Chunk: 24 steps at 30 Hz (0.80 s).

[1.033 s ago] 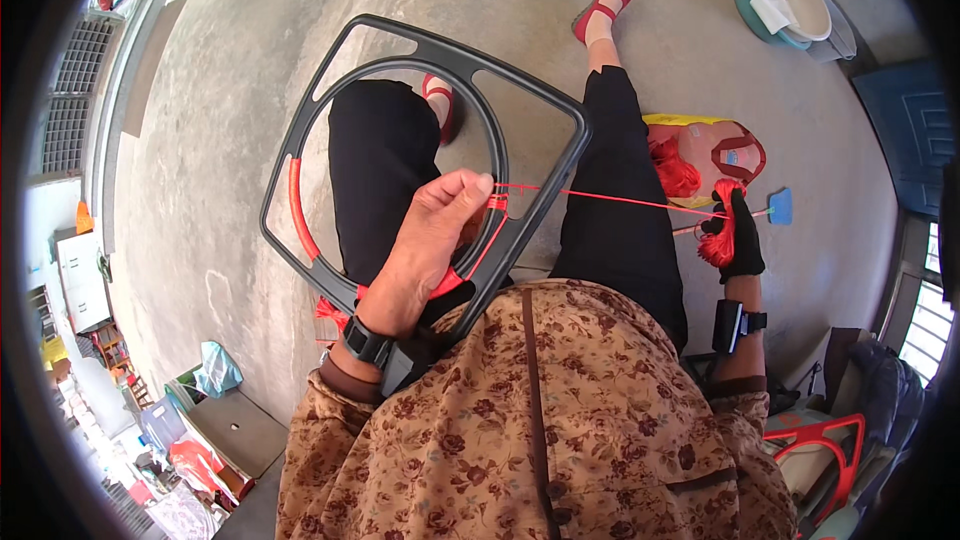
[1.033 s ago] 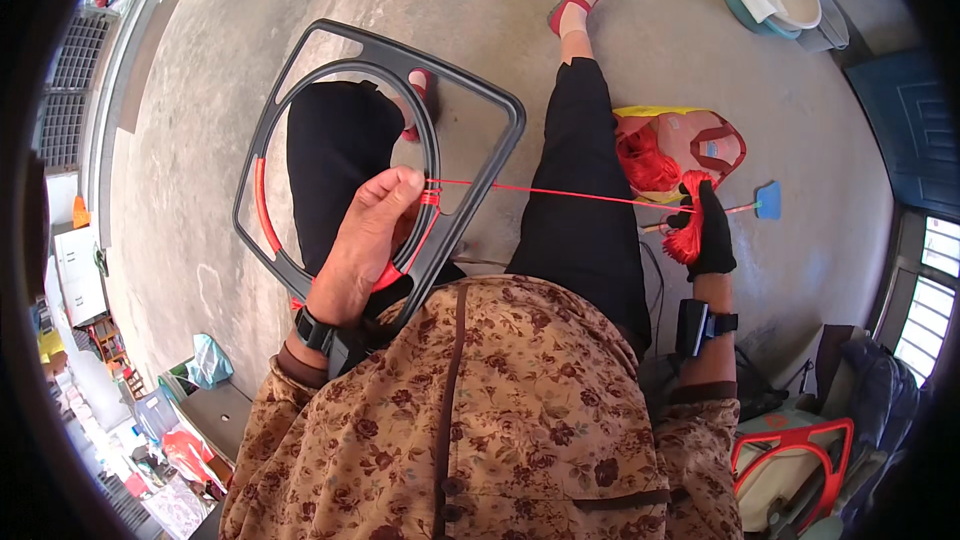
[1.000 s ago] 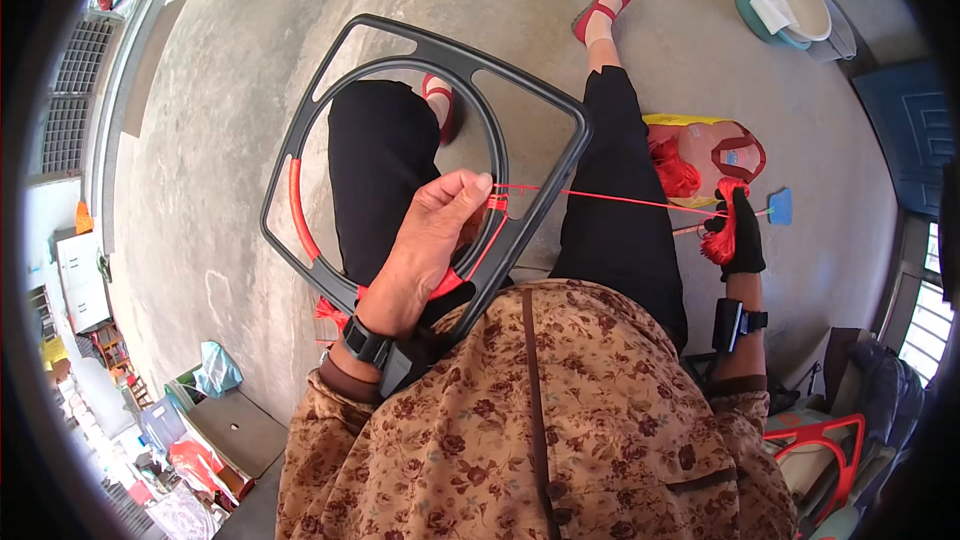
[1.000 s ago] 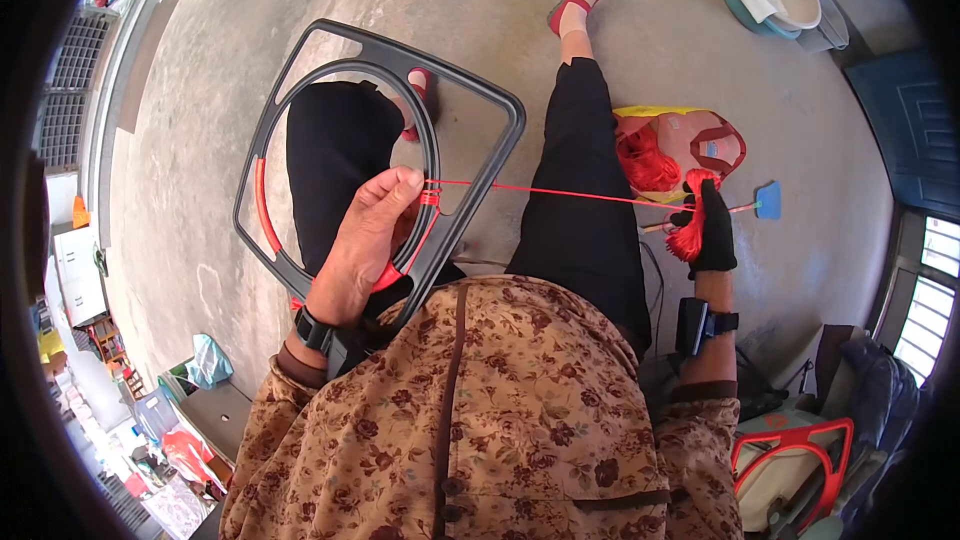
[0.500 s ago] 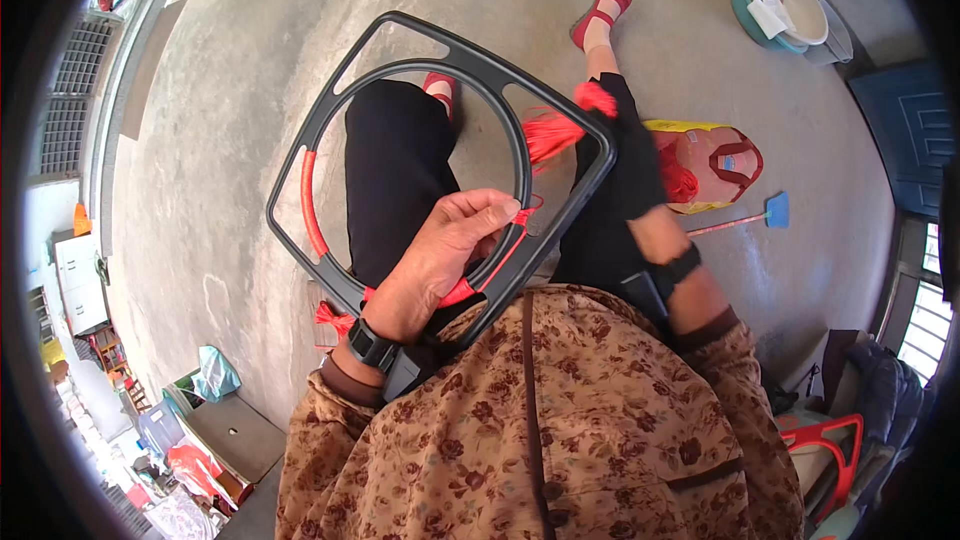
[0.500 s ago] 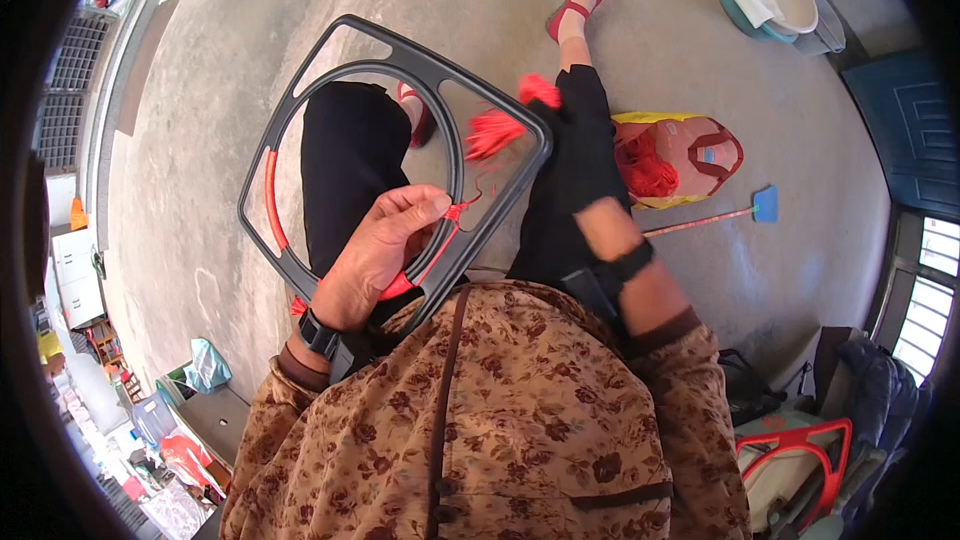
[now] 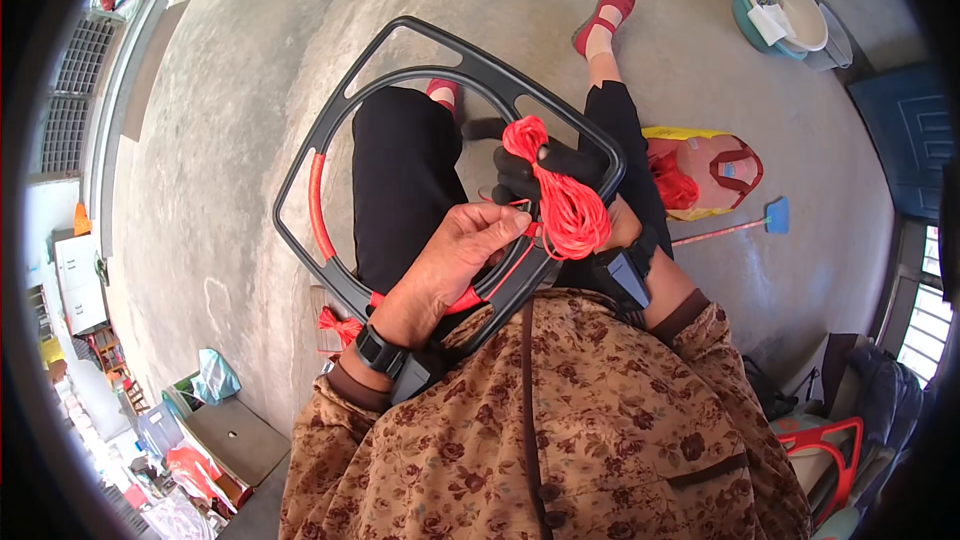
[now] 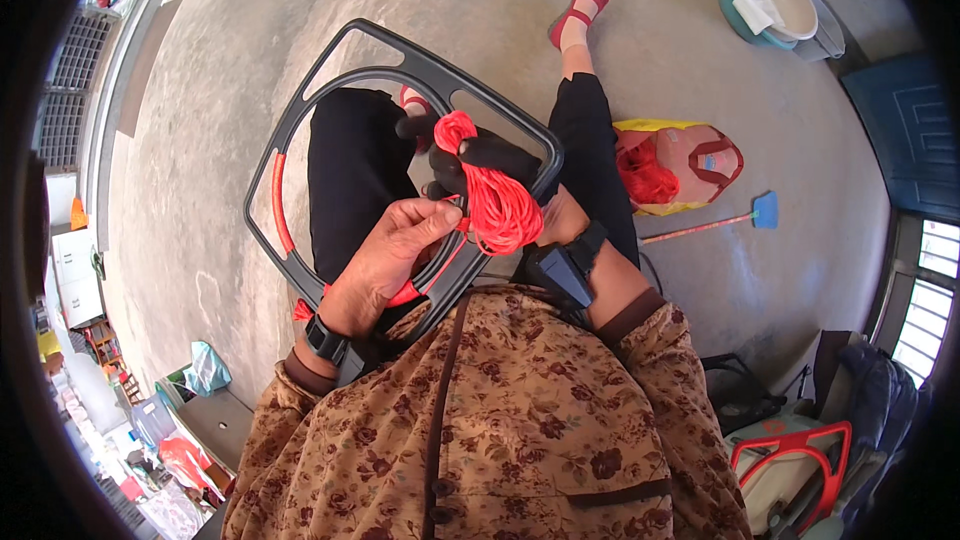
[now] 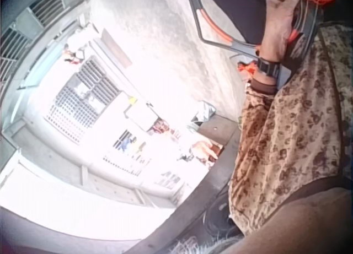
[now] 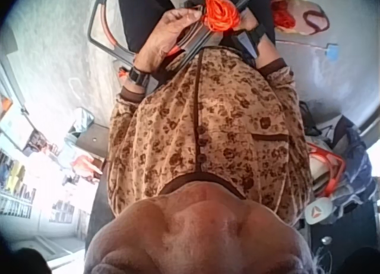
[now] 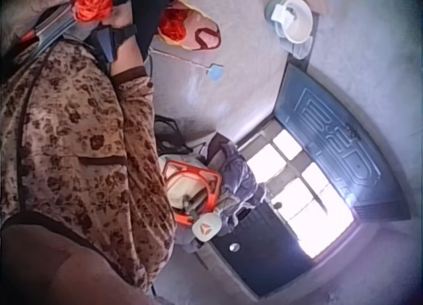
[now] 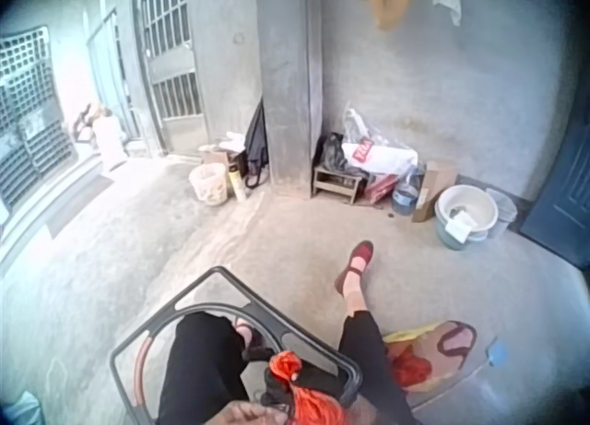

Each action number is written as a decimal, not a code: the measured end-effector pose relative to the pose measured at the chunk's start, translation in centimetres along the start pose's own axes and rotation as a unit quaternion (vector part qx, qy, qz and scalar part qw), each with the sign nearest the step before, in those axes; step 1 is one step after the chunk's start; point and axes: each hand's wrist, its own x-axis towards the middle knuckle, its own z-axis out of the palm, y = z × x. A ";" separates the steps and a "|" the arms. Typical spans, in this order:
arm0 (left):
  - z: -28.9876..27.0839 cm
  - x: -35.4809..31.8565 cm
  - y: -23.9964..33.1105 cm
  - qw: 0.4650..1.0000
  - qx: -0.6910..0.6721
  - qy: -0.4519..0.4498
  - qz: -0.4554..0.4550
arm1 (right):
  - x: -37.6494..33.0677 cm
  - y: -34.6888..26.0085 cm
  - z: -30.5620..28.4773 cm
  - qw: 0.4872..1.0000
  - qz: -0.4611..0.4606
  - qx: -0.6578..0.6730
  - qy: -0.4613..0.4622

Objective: Winding a bright pink nylon cord around a square plastic frame structure.

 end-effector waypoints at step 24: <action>0.3 0.5 0.6 0.997 -0.045 0.058 0.035 | -18.7 -5.9 -12.4 0.971 -0.107 0.096 0.190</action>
